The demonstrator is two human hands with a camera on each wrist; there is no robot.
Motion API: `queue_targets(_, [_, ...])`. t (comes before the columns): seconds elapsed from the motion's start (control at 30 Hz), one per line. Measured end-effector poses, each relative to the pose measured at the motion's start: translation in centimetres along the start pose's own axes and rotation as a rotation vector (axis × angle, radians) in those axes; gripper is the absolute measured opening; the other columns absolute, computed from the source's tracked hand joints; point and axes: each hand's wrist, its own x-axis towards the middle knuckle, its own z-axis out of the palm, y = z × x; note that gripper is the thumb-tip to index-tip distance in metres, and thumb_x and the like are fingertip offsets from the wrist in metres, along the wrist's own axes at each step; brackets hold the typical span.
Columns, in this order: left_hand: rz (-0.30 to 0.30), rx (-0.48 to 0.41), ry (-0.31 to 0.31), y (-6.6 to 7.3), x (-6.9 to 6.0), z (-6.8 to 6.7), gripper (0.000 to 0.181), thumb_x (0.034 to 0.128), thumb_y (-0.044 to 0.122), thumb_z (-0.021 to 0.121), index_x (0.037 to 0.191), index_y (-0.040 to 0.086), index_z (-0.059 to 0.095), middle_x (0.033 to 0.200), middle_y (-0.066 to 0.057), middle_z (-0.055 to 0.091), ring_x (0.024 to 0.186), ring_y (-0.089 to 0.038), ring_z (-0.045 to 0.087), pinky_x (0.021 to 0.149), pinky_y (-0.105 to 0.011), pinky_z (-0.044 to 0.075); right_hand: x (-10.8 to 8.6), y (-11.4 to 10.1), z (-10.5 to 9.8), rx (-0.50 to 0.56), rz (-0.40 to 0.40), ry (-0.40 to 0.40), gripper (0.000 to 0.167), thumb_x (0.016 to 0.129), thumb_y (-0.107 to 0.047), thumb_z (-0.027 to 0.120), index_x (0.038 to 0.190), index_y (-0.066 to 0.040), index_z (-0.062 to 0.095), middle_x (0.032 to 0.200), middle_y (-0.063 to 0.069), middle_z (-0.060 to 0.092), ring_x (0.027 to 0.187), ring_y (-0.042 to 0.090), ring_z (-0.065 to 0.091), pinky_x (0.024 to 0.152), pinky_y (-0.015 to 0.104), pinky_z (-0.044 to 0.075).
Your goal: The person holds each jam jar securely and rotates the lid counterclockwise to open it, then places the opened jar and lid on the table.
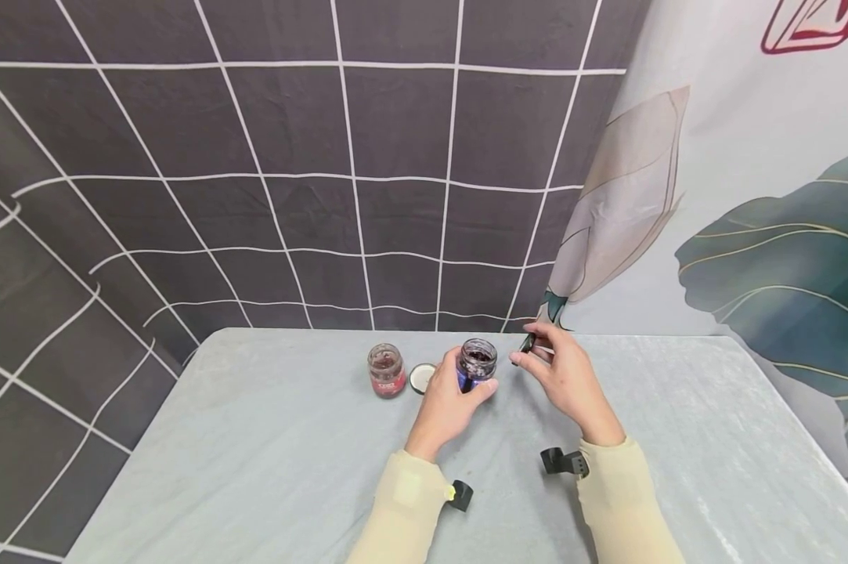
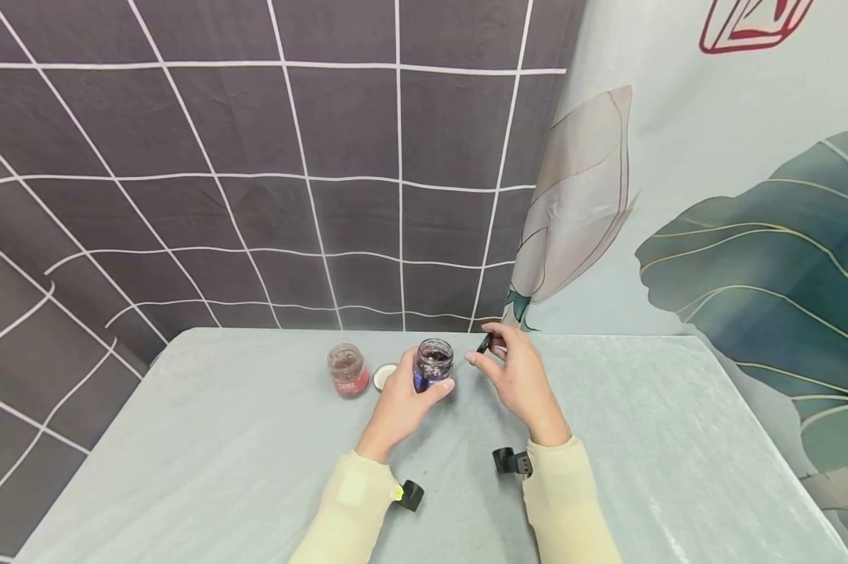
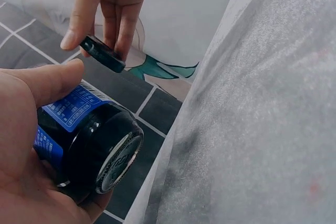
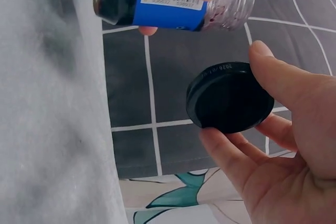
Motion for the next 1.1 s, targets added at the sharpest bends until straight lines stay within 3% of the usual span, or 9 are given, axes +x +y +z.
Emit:
queue_targets(0.33, [0.016, -0.005, 0.028, -0.1, 0.1, 0.0, 0.07, 0.0871, 0.039, 0.076, 0.143, 0.006, 0.049, 0.132, -0.012, 0.062, 0.122, -0.025, 0.058, 0.105, -0.045, 0.044, -0.2, 0.5, -0.2, -0.068, 0.039, -0.024, 0.051, 0.084, -0.015, 0.083, 0.125, 0.007, 0.06, 0.123, 0.026, 0.064, 0.114, 0.039, 0.063, 0.097, 0.044, 0.051])
queue_targets(0.7, [0.032, 0.009, 0.057, -0.2, -0.1, 0.3, 0.067, 0.0841, 0.035, 0.08, 0.14, 0.008, 0.054, 0.127, -0.008, 0.066, 0.117, -0.022, 0.061, 0.102, -0.043, 0.046, -0.4, 1.3, 0.0, -0.076, 0.06, -0.042, 0.058, 0.08, -0.016, 0.086, 0.126, 0.008, 0.06, 0.12, 0.029, 0.065, 0.111, 0.04, 0.066, 0.094, 0.046, 0.053])
queue_targets(1.1, [0.049, 0.053, 0.073, -0.3, 0.0, 0.5, 0.069, 0.0815, 0.035, 0.083, 0.138, 0.005, 0.057, 0.129, -0.01, 0.059, 0.119, -0.024, 0.057, 0.104, -0.042, 0.044, -0.6, 1.5, -0.2, -0.071, 0.076, -0.048, 0.059, 0.079, -0.016, 0.087, 0.125, 0.008, 0.06, 0.119, 0.029, 0.065, 0.108, 0.04, 0.067, 0.093, 0.047, 0.053])
